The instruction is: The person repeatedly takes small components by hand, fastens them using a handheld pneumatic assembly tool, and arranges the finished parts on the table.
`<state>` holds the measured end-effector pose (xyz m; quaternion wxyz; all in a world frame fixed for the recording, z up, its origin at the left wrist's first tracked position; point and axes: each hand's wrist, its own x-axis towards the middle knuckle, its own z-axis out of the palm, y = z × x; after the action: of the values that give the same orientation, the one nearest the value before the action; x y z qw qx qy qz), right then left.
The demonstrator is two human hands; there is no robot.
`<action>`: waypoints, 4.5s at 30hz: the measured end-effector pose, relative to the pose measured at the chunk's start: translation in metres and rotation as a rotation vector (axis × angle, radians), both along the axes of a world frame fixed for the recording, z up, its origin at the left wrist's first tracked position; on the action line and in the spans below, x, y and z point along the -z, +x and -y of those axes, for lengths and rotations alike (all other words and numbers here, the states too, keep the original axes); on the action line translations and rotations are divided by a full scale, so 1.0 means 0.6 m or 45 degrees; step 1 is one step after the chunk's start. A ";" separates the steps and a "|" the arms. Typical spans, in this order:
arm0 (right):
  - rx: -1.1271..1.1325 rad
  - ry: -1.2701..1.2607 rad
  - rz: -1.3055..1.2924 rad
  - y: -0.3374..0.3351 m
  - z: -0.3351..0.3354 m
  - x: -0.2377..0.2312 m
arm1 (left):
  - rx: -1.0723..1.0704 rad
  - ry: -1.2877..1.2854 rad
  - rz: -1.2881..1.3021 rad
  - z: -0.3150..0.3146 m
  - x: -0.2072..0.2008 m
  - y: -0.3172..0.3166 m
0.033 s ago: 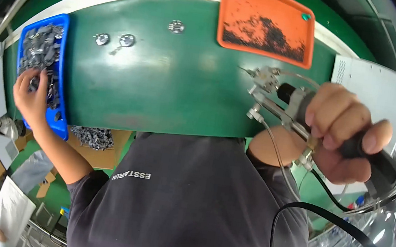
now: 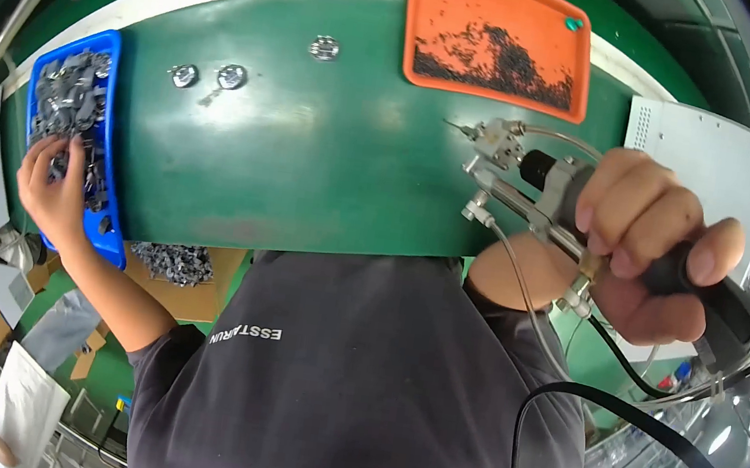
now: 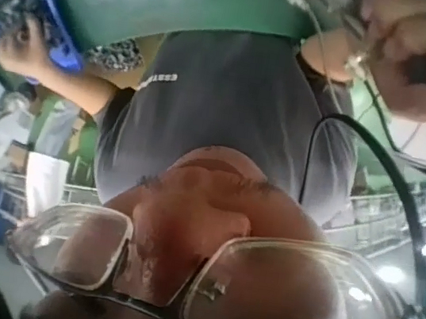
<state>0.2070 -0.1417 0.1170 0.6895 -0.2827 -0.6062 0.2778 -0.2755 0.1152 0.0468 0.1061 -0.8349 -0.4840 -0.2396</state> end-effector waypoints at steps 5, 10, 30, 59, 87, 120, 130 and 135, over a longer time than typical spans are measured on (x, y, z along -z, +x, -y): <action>-0.001 -0.034 0.036 -0.003 0.005 -0.003 | 0.180 0.068 0.339 0.015 0.006 0.131; -0.001 -0.002 0.034 -0.006 0.008 0.003 | 0.962 -0.484 0.192 0.075 0.004 0.364; 0.436 0.113 -0.012 -0.026 0.027 -0.011 | 1.288 -0.413 0.273 0.108 0.032 0.511; 0.169 0.102 0.009 -0.014 -0.007 0.005 | 1.285 -0.762 0.405 0.121 0.047 0.433; 0.065 -0.100 0.056 0.002 0.024 -0.009 | 1.241 -0.779 0.286 0.110 0.025 0.441; 0.182 -0.059 -0.028 -0.009 0.026 -0.017 | 1.296 -0.893 0.403 0.148 0.085 0.451; 0.176 -0.071 -0.043 -0.011 0.031 -0.012 | 1.381 -0.837 0.353 0.153 0.099 0.444; 0.136 -0.114 -0.032 -0.004 0.032 -0.009 | 1.437 -0.712 0.410 0.165 0.113 0.454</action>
<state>0.2044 -0.1607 0.1222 0.6976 -0.3415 -0.5686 0.2710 -0.0033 0.0161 -0.0213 -0.3314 -0.9107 -0.0248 -0.2455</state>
